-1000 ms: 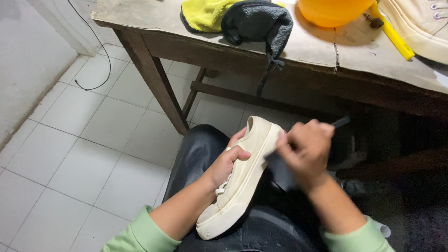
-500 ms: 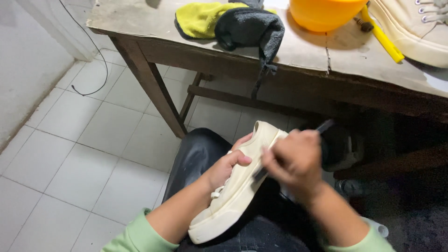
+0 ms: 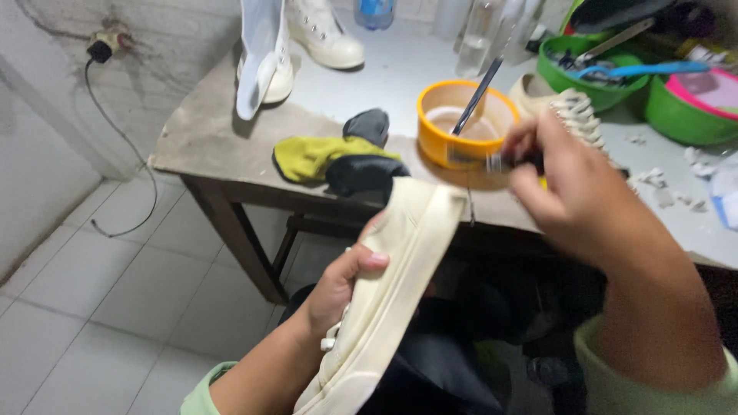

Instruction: The person scrubs a white sneaker with a brush dipped in a cleaning solution, then wipes it with a cloth. The person repeats the scrubbing and wiping process on different parts of the shoe, including the sole and sides, before placing the shoe on the table.

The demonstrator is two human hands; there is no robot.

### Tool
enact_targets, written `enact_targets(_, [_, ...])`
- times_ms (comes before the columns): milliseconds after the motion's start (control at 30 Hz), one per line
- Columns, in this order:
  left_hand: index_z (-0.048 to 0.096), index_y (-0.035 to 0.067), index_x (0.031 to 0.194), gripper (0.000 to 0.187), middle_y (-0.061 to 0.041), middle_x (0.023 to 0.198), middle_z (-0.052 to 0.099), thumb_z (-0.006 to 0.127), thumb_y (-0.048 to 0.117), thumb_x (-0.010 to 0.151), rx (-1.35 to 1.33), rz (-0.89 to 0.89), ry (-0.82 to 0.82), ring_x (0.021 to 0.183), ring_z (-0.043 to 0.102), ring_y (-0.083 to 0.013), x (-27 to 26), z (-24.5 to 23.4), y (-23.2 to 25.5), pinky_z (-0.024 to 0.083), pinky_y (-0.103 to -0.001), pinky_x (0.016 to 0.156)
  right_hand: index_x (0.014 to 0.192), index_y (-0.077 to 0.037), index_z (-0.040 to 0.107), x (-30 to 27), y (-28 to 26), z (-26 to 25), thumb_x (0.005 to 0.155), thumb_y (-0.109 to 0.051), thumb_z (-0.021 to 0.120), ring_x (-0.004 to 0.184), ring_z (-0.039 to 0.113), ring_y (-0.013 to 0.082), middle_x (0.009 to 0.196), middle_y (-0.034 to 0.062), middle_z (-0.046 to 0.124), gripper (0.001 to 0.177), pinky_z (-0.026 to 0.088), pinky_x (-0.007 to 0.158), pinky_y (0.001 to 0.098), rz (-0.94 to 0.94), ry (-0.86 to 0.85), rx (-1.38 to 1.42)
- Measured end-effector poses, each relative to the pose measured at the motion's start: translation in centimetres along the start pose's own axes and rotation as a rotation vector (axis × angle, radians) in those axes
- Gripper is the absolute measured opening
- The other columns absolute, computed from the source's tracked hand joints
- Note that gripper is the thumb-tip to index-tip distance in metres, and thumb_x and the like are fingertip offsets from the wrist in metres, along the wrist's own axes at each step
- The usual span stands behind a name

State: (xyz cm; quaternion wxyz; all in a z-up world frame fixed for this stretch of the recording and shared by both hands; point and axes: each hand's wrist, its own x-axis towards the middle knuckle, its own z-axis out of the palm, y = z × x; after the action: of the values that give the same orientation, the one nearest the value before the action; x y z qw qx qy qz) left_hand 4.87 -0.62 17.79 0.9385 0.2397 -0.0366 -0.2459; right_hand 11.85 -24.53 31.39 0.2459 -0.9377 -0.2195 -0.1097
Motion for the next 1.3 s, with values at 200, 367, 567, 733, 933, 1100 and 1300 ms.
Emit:
enact_targets(200, [0.062,0.016,0.133,0.055,-0.028,0.089,0.073,0.06,0.014,0.078,-0.132,0.162,0.262,0.062,0.073,-0.0326,4.2,3.2,0.8,0.062,-0.041,0.065,0.1,-0.021,0.067,14.0,10.0,5.2,0.077,-0.015,0.068,0.093,0.065,0.0274,0.09,0.0,0.062,0.024,0.046,0.079,0.0437,-0.327,0.228,-0.776])
enact_targets(367, [0.064,0.012,0.125,0.049,-0.028,0.08,0.072,0.064,0.02,0.077,-0.096,0.114,0.334,0.058,0.072,-0.0319,5.6,3.1,1.9,0.062,-0.042,0.059,0.08,-0.028,0.066,17.4,12.9,8.7,0.08,-0.014,0.065,0.081,0.063,0.0209,0.076,-0.0054,0.063,0.014,0.036,0.08,0.0384,-0.429,0.249,-0.845])
enact_targets(567, [0.056,0.008,0.141,0.063,-0.027,0.109,0.07,0.06,0.024,0.08,-0.033,-0.009,0.161,0.082,0.072,-0.0363,6.3,1.6,3.6,0.061,-0.039,0.065,0.109,-0.025,0.076,12.9,7.2,2.6,0.093,-0.013,0.061,0.103,0.065,0.0262,0.11,-0.0039,0.075,0.024,0.033,0.097,0.0466,-0.178,0.047,-0.539])
enact_targets(733, [0.038,0.029,0.158,0.08,-0.023,0.128,0.065,0.059,0.016,0.082,-0.013,0.093,0.066,0.094,0.071,-0.0413,5.8,1.2,3.7,0.06,-0.048,0.08,0.113,-0.027,0.077,9.3,8.0,1.7,0.087,-0.013,0.065,0.11,0.064,0.028,0.115,-0.0032,0.075,0.032,0.036,0.096,0.0499,-0.091,0.018,-0.488])
enact_targets(933, [0.03,0.028,0.161,0.082,-0.02,0.141,0.055,0.06,0.015,0.086,-0.002,0.098,-0.009,0.102,0.066,-0.0394,4.8,0.8,3.8,0.057,-0.05,0.089,0.112,-0.027,0.076,6.3,9.4,2.6,0.095,-0.014,0.068,0.11,0.065,0.0227,0.112,-0.0056,0.074,0.023,0.034,0.099,0.0423,-0.185,0.286,-0.468])
enact_targets(1100, [0.028,0.025,0.162,0.083,-0.017,0.141,0.056,0.061,0.016,0.086,0.048,0.099,-0.012,0.11,0.064,-0.0339,3.6,0.6,3.8,0.055,-0.047,0.093,0.12,-0.016,0.075,5.1,9.0,2.9,0.099,-0.003,0.068,0.111,0.065,0.0226,0.121,0.0,0.071,0.025,0.033,0.097,0.0419,-0.177,0.355,-0.332])
enact_targets(1300, [0.029,0.029,0.164,0.086,-0.023,0.137,0.058,0.058,0.012,0.086,-0.051,-0.016,-0.053,0.099,0.068,-0.0443,1.8,-1.2,3.3,0.058,-0.048,0.088,0.123,-0.015,0.071,2.6,6.9,3.0,0.106,-0.012,0.064,0.103,0.058,0.0297,0.117,0.0025,0.07,0.018,0.025,0.101,0.044,-0.131,0.367,-0.298])
